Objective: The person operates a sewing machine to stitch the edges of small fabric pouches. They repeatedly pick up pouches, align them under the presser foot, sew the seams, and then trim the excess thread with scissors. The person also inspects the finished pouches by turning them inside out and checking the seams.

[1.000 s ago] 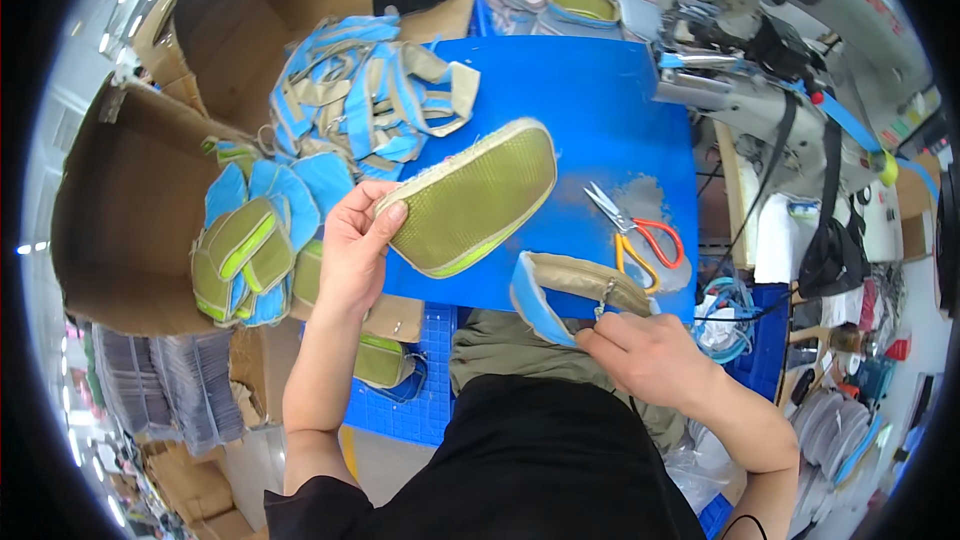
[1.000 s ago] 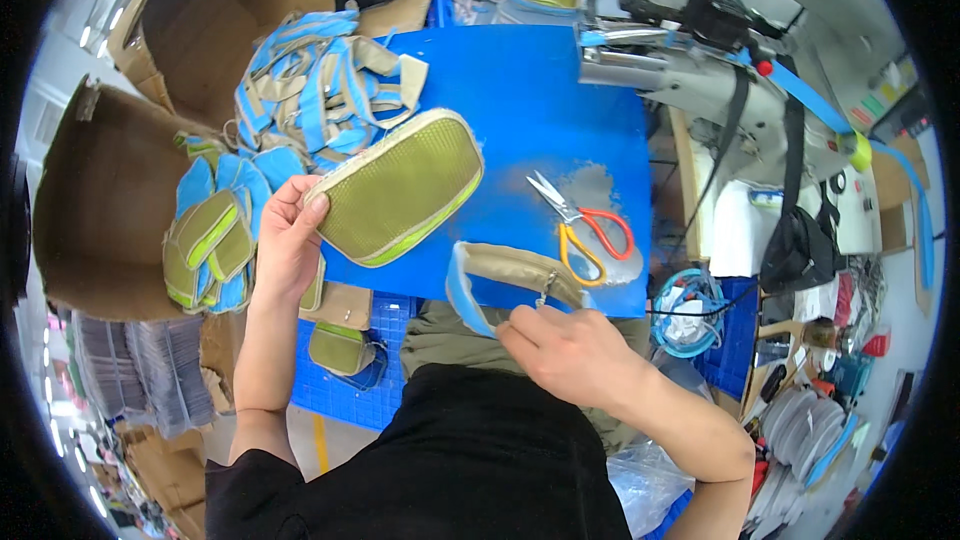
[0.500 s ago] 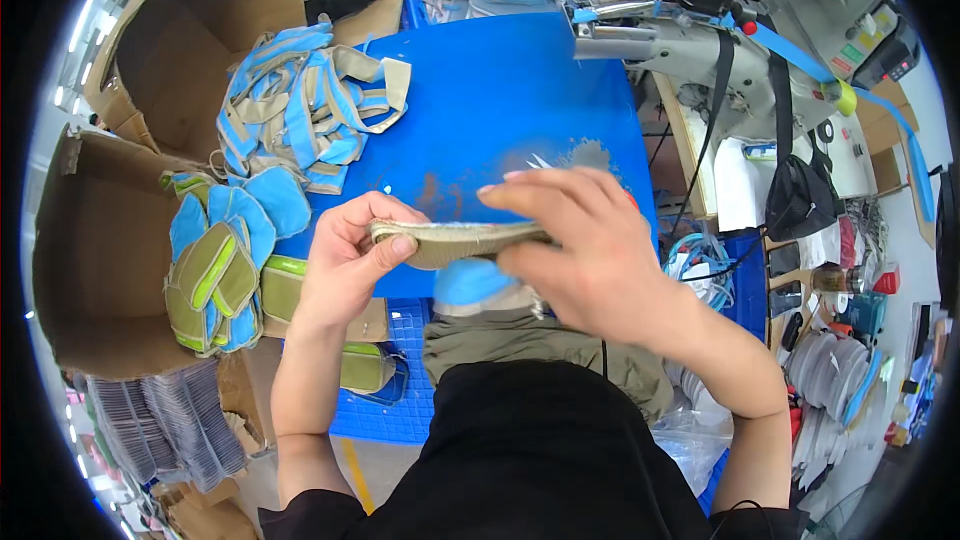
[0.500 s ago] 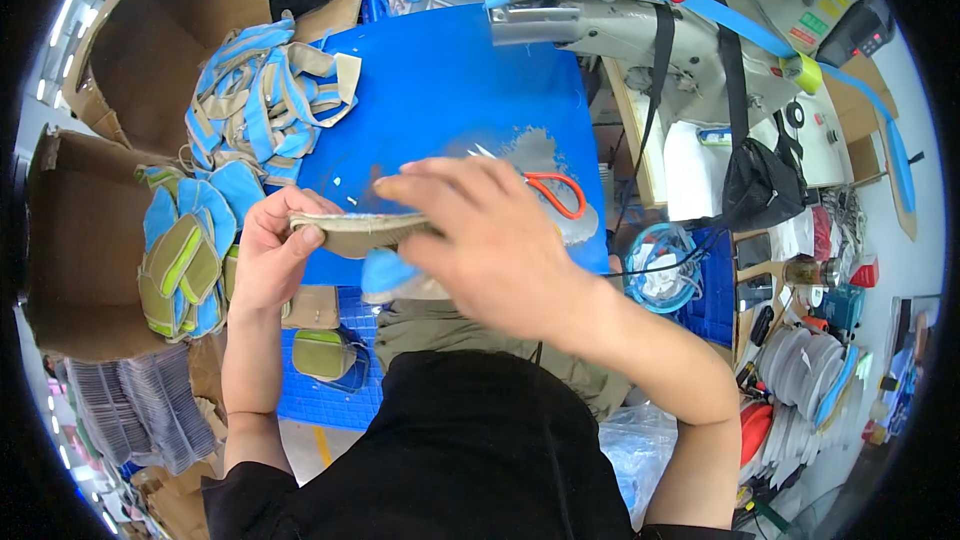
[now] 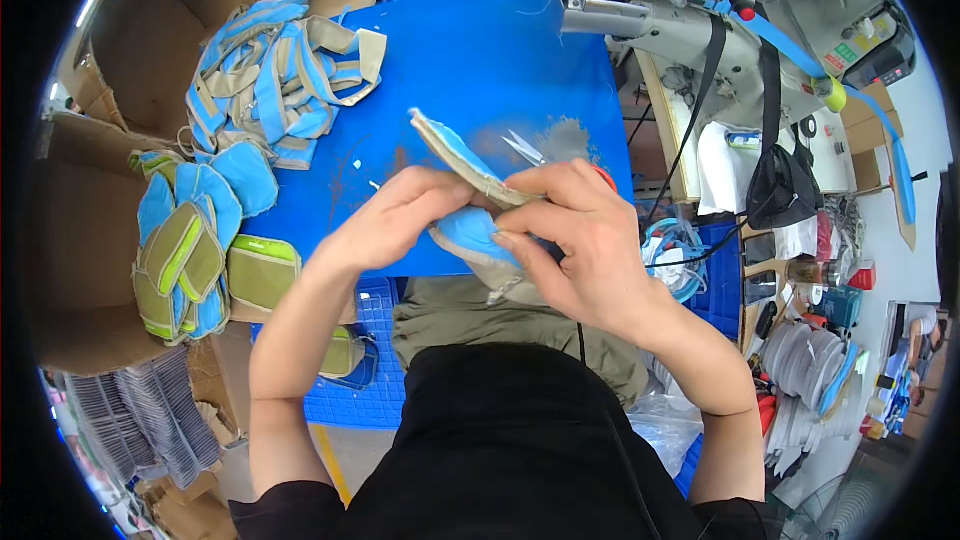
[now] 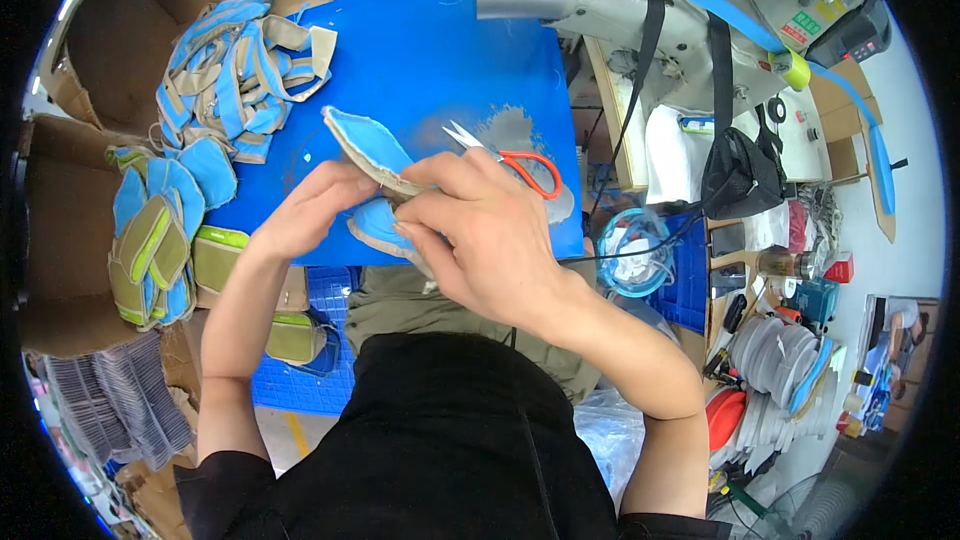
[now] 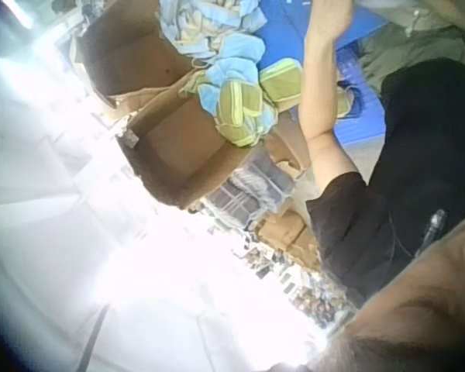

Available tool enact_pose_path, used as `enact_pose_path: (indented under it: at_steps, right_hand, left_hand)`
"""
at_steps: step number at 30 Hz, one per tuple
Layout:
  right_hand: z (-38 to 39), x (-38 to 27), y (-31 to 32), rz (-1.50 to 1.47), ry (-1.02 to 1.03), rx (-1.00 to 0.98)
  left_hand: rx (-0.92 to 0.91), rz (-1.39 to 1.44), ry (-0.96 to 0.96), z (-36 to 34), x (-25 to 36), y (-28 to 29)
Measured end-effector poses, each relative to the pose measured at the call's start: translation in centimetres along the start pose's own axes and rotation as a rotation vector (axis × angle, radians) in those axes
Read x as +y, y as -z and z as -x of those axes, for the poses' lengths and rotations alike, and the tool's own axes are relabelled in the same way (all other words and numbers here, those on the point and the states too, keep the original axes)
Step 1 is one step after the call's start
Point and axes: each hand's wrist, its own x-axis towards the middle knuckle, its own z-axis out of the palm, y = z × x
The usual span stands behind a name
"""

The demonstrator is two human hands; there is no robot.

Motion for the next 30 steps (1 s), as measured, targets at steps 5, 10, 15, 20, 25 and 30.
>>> enact_pose_path:
  at_steps: [5, 10, 15, 20, 25, 30]
  right_hand:
    - [1.1, 0.6, 0.3, -0.028, -0.079, -0.012]
    - [1.8, 0.9, 0.4, -0.052, -0.130, -0.008]
    - [2.4, 1.0, 0.3, -0.088, -0.176, -0.013]
    - [2.0, 0.5, 0.4, -0.104, -0.184, -0.037]
    - [2.5, 0.0, 0.7, -0.131, -0.199, -0.050]
    - [3.5, 0.2, 0.1, -0.241, -0.157, 0.066]
  left_hand:
    - [-0.139, 0.079, 0.122, -0.8, -0.6, 0.8]
    - [-0.002, -0.004, 0.160, 0.3, 0.9, 0.7]
    - [0.148, -0.498, -0.078, 1.2, 4.5, -0.5]
    - [0.232, -0.816, -0.424, 0.3, 5.7, -0.9]
    - [0.141, -0.615, -0.173, 0.8, 5.6, -1.1]
    - [0.183, -0.542, -0.129, 2.3, 5.0, -1.9]
